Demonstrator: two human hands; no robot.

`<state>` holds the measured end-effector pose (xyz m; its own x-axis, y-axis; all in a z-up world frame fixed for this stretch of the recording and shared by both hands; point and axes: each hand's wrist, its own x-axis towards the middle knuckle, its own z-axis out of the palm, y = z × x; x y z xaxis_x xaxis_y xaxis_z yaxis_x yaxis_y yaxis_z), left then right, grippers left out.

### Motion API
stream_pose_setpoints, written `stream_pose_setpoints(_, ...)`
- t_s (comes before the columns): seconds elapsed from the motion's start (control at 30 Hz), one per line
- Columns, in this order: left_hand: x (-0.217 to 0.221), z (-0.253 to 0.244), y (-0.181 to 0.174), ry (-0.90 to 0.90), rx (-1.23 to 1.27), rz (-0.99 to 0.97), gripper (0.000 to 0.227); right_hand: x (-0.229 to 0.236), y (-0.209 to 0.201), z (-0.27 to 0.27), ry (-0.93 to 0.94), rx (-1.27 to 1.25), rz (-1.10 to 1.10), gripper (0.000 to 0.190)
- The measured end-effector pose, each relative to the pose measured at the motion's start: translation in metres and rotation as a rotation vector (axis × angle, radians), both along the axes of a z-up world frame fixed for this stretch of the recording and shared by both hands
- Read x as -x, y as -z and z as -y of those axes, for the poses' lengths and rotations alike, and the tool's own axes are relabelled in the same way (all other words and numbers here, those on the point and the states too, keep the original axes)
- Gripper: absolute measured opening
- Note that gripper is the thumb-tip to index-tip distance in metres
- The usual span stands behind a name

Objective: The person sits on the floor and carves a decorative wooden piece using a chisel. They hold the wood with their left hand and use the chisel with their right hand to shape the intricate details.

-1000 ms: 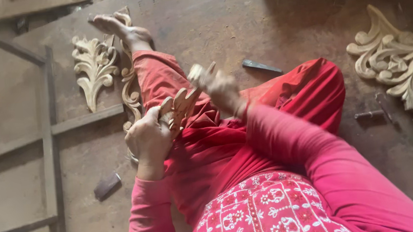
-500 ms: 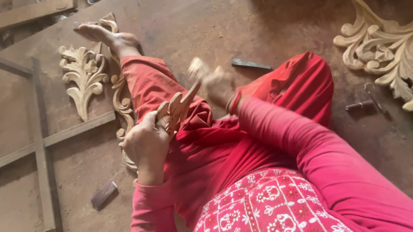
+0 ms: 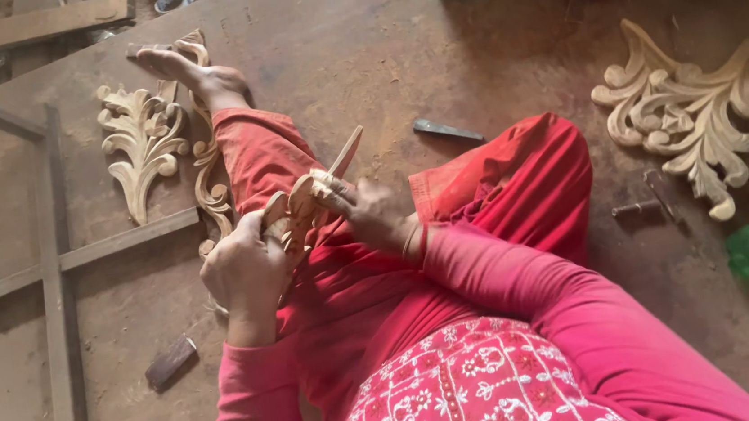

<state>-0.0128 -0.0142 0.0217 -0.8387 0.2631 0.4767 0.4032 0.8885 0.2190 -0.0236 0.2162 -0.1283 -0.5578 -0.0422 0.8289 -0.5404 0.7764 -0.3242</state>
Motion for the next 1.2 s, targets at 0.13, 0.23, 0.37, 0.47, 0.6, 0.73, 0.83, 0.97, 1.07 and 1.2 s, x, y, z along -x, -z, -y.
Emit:
stream_pose_setpoints(0.13,0.001,0.013,-0.014,0.034,-0.083,-0.004,0.019,0.043,0.005,-0.057,0.636,-0.604,0.394,0.052)
stream_pose_setpoints(0.23,0.003,0.027,-0.025,0.087,-0.175,0.006,0.022,0.067,0.016,-0.088,0.232,0.288,0.31,0.057)
stream_pose_setpoints(0.37,0.013,0.045,-0.017,0.142,-0.207,-0.06,0.018,0.055,0.014,-0.04,-0.514,1.105,0.75,0.055)
stream_pose_setpoints(0.47,0.034,0.051,-0.001,0.088,-0.197,-0.016,0.028,0.042,-0.011,-0.002,-0.766,1.305,0.822,0.043)
stream_pose_setpoints(0.6,0.04,0.047,0.045,0.061,-0.157,-0.364,0.071,0.036,-0.042,0.009,-0.663,1.371,0.776,0.031)
stream_pose_setpoints(0.73,0.0,0.032,0.1,0.083,-0.075,-0.112,0.1,0.031,-0.05,0.014,-0.557,1.478,0.767,0.024)
stream_pose_setpoints(0.83,-0.014,0.025,0.113,0.086,-0.064,0.001,0.097,0.033,-0.052,0.014,-0.455,1.473,0.776,0.019)
stream_pose_setpoints(0.97,-0.022,0.035,0.107,0.212,-0.04,-0.003,0.102,0.035,-0.052,-0.004,-0.314,1.475,0.79,0.015)
stream_pose_setpoints(1.07,-0.025,0.04,0.095,0.234,0.081,0.085,0.101,0.042,-0.059,-0.019,-0.202,1.452,0.839,0.018)
stream_pose_setpoints(1.2,-0.024,0.029,0.098,0.189,0.079,0.04,0.062,0.033,-0.062,-0.028,-0.232,1.377,0.764,0.019)
